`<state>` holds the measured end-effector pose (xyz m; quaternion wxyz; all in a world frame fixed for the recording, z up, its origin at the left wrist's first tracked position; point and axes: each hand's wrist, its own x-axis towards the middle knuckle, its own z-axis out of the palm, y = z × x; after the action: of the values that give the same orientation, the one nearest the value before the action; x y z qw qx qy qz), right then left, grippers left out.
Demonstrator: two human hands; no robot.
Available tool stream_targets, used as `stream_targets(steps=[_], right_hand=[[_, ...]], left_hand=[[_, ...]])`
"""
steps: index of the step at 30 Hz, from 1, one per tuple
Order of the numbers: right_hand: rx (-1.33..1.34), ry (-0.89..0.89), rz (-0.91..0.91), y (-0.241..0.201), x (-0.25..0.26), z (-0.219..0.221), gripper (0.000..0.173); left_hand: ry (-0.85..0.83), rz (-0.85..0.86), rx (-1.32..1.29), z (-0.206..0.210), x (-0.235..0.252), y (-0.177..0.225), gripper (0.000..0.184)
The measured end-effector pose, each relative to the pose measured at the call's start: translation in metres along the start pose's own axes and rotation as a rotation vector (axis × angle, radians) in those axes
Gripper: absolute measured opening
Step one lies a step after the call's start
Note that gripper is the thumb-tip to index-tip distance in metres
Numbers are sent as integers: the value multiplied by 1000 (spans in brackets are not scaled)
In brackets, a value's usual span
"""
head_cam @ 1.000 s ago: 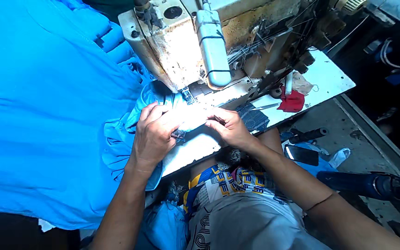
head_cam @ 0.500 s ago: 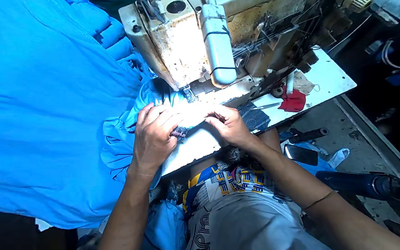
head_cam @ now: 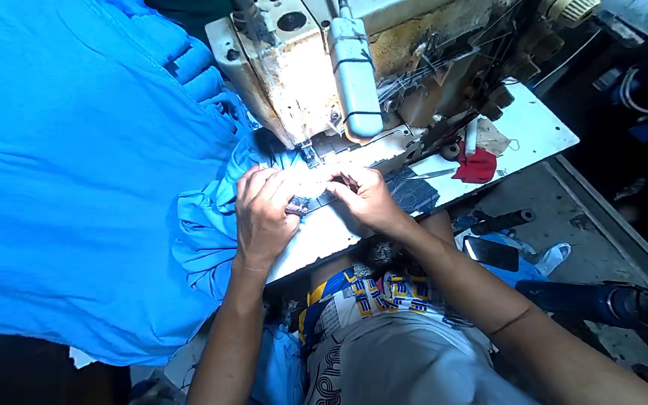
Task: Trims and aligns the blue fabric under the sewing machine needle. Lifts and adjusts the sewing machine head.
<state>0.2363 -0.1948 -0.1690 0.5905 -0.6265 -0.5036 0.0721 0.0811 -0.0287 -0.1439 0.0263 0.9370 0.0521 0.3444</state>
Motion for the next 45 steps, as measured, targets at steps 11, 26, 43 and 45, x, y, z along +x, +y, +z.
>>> stream_targets(steps=[11, 26, 43, 45], right_hand=[[62, 22, -17, -18, -42, -71, 21], [-56, 702, 8, -6, -21, -294, 22], [273, 181, 174, 19, 96, -318, 19], [263, 182, 162, 17, 98, -317, 20]], left_hand=[[126, -123, 42, 27, -22, 10, 30], [244, -203, 75, 41, -28, 21, 27], [249, -222, 60, 44, -29, 23, 23], [249, -221, 56, 44, -29, 23, 23]])
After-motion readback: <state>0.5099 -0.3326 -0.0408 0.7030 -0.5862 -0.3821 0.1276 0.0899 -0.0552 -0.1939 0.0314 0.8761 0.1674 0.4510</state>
